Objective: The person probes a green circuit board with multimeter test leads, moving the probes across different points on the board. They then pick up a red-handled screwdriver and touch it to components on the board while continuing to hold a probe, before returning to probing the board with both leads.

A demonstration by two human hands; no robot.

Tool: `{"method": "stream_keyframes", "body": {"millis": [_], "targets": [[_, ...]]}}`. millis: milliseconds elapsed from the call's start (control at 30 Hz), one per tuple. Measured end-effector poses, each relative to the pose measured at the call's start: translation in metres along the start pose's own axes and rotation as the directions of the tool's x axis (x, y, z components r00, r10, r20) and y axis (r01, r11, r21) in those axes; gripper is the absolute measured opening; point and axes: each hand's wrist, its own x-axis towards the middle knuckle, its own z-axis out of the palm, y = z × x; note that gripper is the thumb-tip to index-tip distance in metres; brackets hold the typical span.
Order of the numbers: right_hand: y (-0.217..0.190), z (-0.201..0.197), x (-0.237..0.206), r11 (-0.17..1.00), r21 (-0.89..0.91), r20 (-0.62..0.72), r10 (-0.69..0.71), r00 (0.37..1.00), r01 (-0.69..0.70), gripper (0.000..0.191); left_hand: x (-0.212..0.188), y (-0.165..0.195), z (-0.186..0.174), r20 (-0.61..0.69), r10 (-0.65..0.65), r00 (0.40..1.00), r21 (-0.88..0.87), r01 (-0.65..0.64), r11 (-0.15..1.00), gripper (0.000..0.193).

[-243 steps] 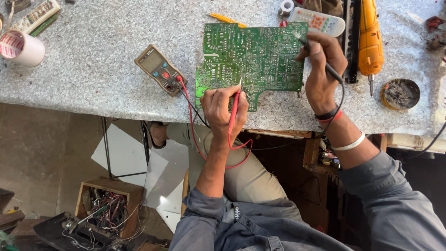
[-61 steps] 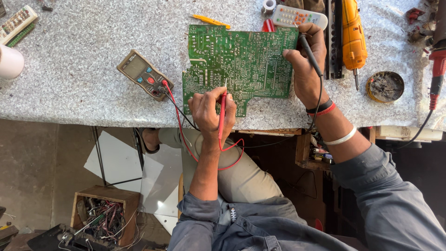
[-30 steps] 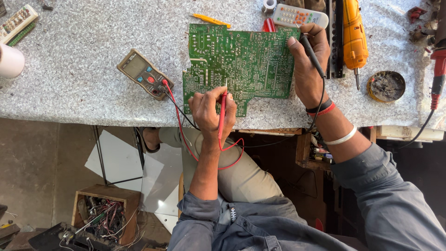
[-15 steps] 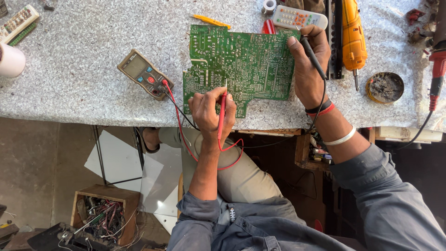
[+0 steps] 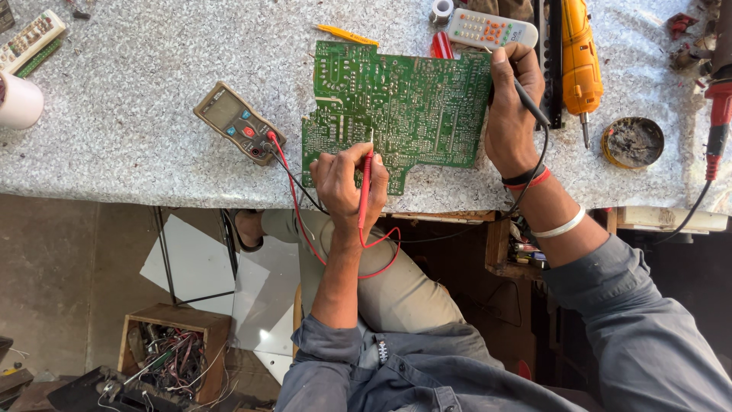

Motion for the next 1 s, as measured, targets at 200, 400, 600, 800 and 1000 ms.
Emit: {"method": "stream_keyframes", "body": {"millis": [200,400,600,800,1000], "targets": [[0.003,-0.001,0.001,1.000,0.000,0.000,-0.005,1.000,0.005,0.017,0.000,0.000,0.000,0.002,-0.004,1.000,-0.007,0.004,1.000,0.019],[0.005,-0.002,0.001,0.998,0.065,-0.007,0.019,1.000,-0.019,0.016,-0.001,-0.001,0.000,-0.004,0.001,1.000,-0.002,-0.001,1.000,0.019],[0.004,-0.001,0.001,1.000,0.023,0.006,0.005,1.000,-0.005,0.015,0.000,-0.002,0.000,-0.006,0.002,1.000,-0.001,-0.002,1.000,0.019],[-0.003,0.003,-0.002,1.000,0.016,0.007,0.011,1.000,-0.011,0.010,0.000,-0.002,-0.001,-0.005,0.001,1.000,0.002,-0.001,1.000,0.019],[-0.010,0.006,-0.003,0.994,0.046,-0.009,0.101,0.995,-0.100,0.022,-0.001,-0.002,-0.001,-0.005,0.001,1.000,0.002,-0.001,1.000,0.019]]}}
